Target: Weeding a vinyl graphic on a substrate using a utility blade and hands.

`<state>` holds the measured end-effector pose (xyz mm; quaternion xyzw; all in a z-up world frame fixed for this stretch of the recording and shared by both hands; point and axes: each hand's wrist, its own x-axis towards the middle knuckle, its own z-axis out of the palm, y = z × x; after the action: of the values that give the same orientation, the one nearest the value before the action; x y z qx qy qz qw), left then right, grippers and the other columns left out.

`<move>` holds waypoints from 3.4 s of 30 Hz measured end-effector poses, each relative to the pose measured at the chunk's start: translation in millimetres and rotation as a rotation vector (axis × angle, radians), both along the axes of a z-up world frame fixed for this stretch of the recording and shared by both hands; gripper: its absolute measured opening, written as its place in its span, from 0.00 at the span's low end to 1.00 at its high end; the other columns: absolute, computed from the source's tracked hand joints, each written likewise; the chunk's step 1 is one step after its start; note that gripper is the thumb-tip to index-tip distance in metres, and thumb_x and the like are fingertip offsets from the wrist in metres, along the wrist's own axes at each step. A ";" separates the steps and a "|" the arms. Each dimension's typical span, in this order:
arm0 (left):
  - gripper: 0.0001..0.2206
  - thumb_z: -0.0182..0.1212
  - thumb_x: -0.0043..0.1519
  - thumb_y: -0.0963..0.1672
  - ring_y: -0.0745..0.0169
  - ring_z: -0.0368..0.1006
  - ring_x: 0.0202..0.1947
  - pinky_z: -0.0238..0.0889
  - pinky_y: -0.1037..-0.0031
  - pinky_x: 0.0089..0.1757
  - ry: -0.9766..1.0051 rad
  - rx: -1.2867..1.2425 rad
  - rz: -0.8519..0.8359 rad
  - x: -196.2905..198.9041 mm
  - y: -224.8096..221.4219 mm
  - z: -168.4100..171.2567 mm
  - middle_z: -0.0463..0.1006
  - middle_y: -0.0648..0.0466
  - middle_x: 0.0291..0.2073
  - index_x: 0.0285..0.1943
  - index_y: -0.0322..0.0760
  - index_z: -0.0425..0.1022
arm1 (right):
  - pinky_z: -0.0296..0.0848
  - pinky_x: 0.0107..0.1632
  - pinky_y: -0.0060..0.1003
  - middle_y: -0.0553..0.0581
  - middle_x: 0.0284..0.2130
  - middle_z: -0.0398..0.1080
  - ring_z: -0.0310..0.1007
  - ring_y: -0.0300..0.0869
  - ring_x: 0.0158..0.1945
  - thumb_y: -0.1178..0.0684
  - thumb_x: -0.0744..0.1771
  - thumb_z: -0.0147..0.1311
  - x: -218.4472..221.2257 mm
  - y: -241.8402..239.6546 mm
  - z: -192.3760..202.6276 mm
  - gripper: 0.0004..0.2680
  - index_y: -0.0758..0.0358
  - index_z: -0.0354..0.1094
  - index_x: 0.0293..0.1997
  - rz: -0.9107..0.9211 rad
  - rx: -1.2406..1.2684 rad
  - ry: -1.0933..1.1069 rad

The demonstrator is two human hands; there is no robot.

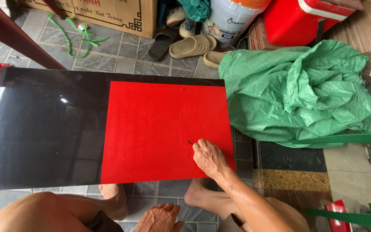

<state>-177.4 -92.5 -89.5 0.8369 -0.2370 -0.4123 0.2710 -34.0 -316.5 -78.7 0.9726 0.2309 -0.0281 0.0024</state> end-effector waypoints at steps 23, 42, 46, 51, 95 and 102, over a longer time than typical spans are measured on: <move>0.32 0.65 0.61 0.52 0.38 0.56 0.70 0.55 0.49 0.60 -0.231 -0.175 -0.030 6.4 -109.5 -28.6 0.60 0.43 0.71 0.73 0.40 0.61 | 0.79 0.27 0.38 0.58 0.27 0.74 0.74 0.42 0.25 0.54 0.70 0.50 -142.3 -139.9 -31.2 0.07 0.65 0.71 0.44 -1.138 1.505 0.401; 0.31 0.65 0.57 0.48 0.46 0.68 0.54 0.66 0.57 0.48 -0.359 -0.166 0.108 30.6 -124.3 3.3 0.71 0.43 0.55 0.69 0.30 0.65 | 0.79 0.29 0.35 0.57 0.20 0.77 0.80 0.41 0.25 0.47 0.69 0.52 -124.2 -90.1 -9.6 0.11 0.66 0.74 0.40 -1.208 1.356 0.523; 0.31 0.64 0.58 0.49 0.46 0.68 0.56 0.65 0.57 0.49 -0.325 -0.138 0.109 34.7 -125.3 4.4 0.71 0.44 0.56 0.70 0.30 0.65 | 0.79 0.29 0.34 0.57 0.19 0.77 0.80 0.40 0.24 0.48 0.68 0.52 -122.5 -89.6 -13.1 0.10 0.65 0.74 0.40 -1.211 1.341 0.535; 0.29 0.63 0.58 0.48 0.38 0.67 0.58 0.64 0.52 0.49 -0.503 -0.218 0.113 40.0 -122.8 7.8 0.70 0.38 0.57 0.65 0.26 0.65 | 0.78 0.29 0.33 0.55 0.19 0.76 0.79 0.39 0.24 0.49 0.69 0.51 -117.0 -83.4 0.0 0.10 0.66 0.75 0.40 -1.189 1.316 0.535; 0.29 0.63 0.58 0.46 0.35 0.58 0.67 0.56 0.48 0.55 -0.516 -0.195 0.079 25.4 -113.5 -9.8 0.61 0.37 0.68 0.65 0.22 0.64 | 0.79 0.26 0.33 0.56 0.18 0.75 0.78 0.38 0.22 0.51 0.69 0.50 -101.9 -72.4 -3.3 0.09 0.66 0.73 0.40 -1.107 1.253 0.573; 0.29 0.62 0.58 0.46 0.35 0.57 0.67 0.55 0.48 0.56 -0.494 -0.189 0.080 26.0 -113.7 -8.2 0.61 0.37 0.68 0.66 0.23 0.62 | 0.80 0.26 0.34 0.57 0.18 0.75 0.78 0.39 0.22 0.51 0.69 0.51 -99.1 -69.8 1.0 0.09 0.67 0.72 0.40 -1.116 1.232 0.576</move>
<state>-151.5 -206.2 -97.7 0.8918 -0.3004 -0.1604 0.2978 -133.0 -386.3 -77.8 0.7269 -0.3123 -0.1397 -0.5954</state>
